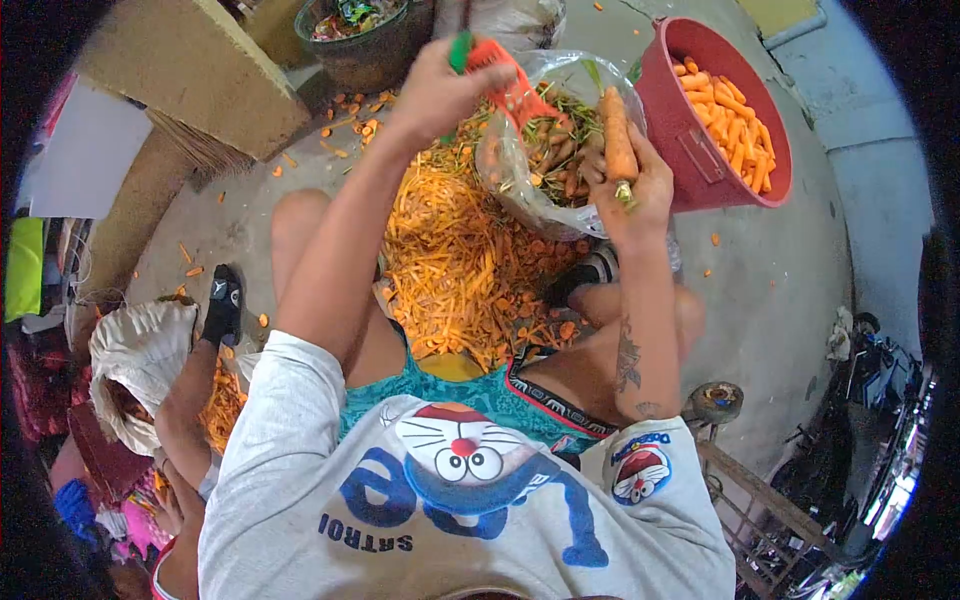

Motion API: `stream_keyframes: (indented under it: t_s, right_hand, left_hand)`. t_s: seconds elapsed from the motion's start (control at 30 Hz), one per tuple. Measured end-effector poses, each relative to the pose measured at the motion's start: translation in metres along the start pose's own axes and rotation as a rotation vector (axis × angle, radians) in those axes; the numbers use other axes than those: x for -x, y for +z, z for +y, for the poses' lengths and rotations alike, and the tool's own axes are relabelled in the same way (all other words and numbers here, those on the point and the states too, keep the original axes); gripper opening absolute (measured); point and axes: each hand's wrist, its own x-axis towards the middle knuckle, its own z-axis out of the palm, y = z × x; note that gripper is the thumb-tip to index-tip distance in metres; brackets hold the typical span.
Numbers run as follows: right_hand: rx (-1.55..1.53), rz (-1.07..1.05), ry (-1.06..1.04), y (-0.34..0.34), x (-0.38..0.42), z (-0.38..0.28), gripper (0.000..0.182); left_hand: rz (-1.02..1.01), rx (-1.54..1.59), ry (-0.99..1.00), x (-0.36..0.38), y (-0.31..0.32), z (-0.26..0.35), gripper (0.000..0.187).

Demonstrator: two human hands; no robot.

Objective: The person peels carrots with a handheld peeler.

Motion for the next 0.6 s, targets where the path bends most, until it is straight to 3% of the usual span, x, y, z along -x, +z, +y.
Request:
stream_keyframes:
  t_s: [0.1,0.17,0.27,0.33,0.4,0.5,0.6]
  right_hand:
    - [0.089,-0.009,0.007,0.002,0.002,0.005,0.033]
    - [0.134,0.030,0.051,0.003,0.005,0.010,0.032]
    - [0.186,0.136,0.032,0.056,0.021,0.014,0.034]
    - [0.207,0.186,0.057,0.054,0.022,0.014,0.036]
    - [0.033,-0.214,0.220,0.017,0.013,0.012,0.039]
    - [0.091,-0.127,0.220,0.034,0.023,0.007,0.039]
    - [0.037,-0.155,0.181,0.029,0.018,0.008,0.038]
  left_hand:
    - [0.067,0.296,-0.101,0.003,-0.003,0.017,0.021]
    - [0.060,0.284,-0.113,0.010,0.014,0.022,0.022]
    - [0.009,0.260,-0.117,0.021,0.032,0.032,0.023]
    - [0.021,0.227,0.178,0.016,0.031,0.027,0.022]
    - [0.237,0.228,0.075,0.001,0.007,0.013,0.021]
    - [0.286,0.403,0.091,-0.009,-0.018,0.011,0.014]
    - [0.367,0.334,-0.078,0.008,0.011,0.015,0.019]
